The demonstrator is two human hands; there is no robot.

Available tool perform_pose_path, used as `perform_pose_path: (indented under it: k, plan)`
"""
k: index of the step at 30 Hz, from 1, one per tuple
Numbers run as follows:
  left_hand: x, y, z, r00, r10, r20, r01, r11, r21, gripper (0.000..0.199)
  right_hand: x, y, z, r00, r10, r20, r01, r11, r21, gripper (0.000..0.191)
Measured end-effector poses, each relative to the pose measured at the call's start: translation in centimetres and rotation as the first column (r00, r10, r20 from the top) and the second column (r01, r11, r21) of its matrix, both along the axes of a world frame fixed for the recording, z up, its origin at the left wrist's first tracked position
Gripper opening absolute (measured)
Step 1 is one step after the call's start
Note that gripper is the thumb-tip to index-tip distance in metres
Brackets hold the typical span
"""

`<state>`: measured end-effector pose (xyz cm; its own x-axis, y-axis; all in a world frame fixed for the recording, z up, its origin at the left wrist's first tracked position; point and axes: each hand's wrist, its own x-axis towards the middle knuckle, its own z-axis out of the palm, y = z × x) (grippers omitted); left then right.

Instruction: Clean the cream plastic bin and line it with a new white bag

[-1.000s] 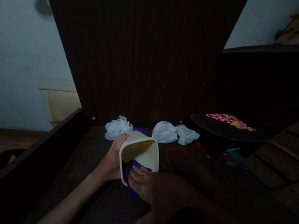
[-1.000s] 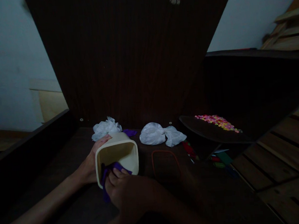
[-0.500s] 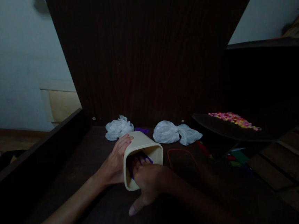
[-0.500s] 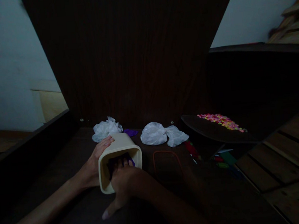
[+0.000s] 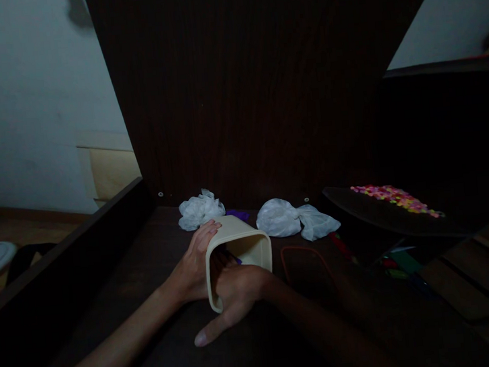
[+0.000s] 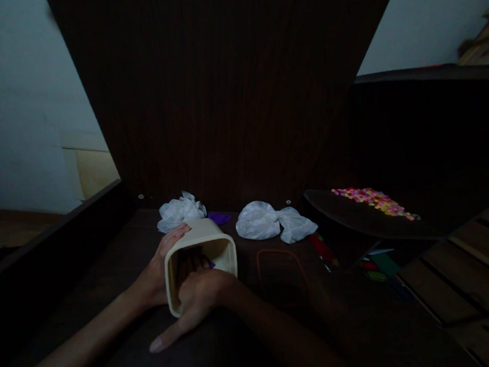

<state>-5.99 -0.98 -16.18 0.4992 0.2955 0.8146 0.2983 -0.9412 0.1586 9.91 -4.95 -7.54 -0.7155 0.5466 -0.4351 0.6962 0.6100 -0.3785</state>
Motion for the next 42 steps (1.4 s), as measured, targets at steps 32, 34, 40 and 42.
perform_pose_path:
  k: [32, 34, 40, 42]
  plan:
    - [-0.1, 0.0, 0.7, 0.999, -0.033, -0.014, 0.032, 0.999, -0.038, 0.112, -0.7, 0.1, 1.0, 0.965, -0.082, 0.25, 0.075, 0.996, 0.039, 0.111]
    - [-0.2, 0.0, 0.6, 0.999, -0.036, -0.014, 0.035, 0.999, -0.042, 0.111, -1.0, 0.8, 0.7, 0.959, -0.038, 0.282, 0.037, 0.999, 0.009, 0.107]
    - [-0.4, 0.2, 0.2, 0.999, -0.032, 0.007, 0.033, 0.998, -0.048, 0.107, -1.4, 1.6, 0.1, 0.958, 0.025, 0.286, 0.002, 0.995, -0.096, 0.103]
    - [-0.4, 0.3, 0.1, 0.999, -0.033, 0.013, 0.034, 0.998, -0.043, 0.106, -1.3, 1.4, 0.2, 0.967, 0.01, 0.254, 0.009, 0.997, -0.07, 0.106]
